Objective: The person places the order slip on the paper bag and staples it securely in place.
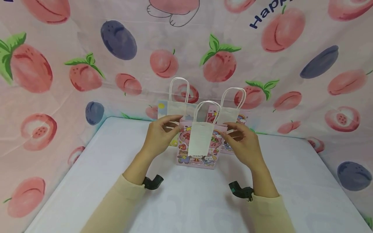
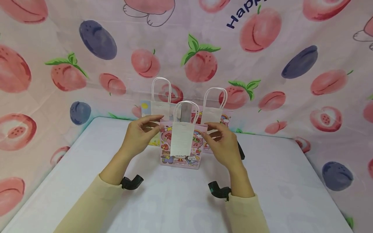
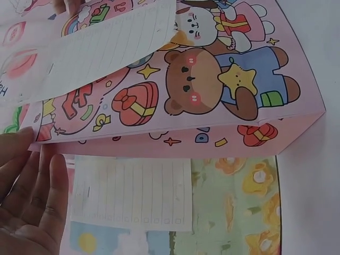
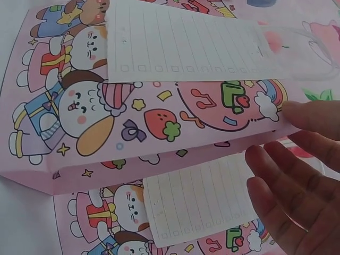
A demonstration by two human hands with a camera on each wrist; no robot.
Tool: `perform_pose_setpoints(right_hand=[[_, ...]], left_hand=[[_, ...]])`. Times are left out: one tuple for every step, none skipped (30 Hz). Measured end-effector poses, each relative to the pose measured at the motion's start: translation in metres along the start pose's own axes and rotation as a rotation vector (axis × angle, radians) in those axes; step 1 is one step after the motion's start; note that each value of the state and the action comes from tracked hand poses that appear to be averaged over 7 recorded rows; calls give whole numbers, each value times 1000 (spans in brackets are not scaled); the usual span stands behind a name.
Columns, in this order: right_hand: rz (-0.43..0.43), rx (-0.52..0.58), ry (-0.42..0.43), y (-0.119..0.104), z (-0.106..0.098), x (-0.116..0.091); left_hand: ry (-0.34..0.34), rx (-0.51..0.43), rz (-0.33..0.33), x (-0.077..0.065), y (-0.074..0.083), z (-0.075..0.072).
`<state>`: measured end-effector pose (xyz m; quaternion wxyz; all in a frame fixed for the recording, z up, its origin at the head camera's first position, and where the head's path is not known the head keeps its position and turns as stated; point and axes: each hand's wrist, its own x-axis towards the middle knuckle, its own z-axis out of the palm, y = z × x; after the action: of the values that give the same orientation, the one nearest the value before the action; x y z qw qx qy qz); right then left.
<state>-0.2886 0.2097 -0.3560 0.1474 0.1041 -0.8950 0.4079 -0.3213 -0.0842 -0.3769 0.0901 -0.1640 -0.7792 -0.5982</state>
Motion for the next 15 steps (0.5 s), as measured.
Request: perform_pose_setpoints(right_hand=[[2, -1, -4, 1, -1, 0], [5, -3, -9, 1, -1, 0], [11, -4, -14, 1, -1, 1], [17, -1, -23, 1, -1, 1], [24, 8, -32, 2, -1, 1], [31, 16, -42, 2, -1, 1], [40, 21, -54, 3, -1, 1], [47, 29, -65, 3, 0, 2], [56, 36, -76, 4, 0, 2], [62, 43, -85, 4, 1, 2], [67, 46, -91, 4, 2, 2], [69, 45, -97, 5, 2, 2], [72, 43, -101, 5, 2, 3], [72, 43, -102, 6, 2, 3], [71, 43, -102, 6, 1, 4]], left_hand=[[2, -1, 2, 0, 0, 0], [5, -5, 2, 0, 0, -1], [7, -9, 0, 1, 0, -1], [9, -17, -2, 1, 0, -1], [10, -25, -5, 1, 0, -2], [11, -32, -8, 1, 0, -2], [13, -36, -10, 1, 0, -2], [14, -40, -11, 1, 0, -2], [14, -48, -12, 1, 0, -2], [13, -52, -13, 1, 0, -2], [13, -54, -13, 1, -1, -2], [13, -53, -12, 2, -1, -2], [12, -52, -11, 2, -1, -2], [11, -51, -11, 2, -1, -2], [12, -49, -10, 3, -2, -2]])
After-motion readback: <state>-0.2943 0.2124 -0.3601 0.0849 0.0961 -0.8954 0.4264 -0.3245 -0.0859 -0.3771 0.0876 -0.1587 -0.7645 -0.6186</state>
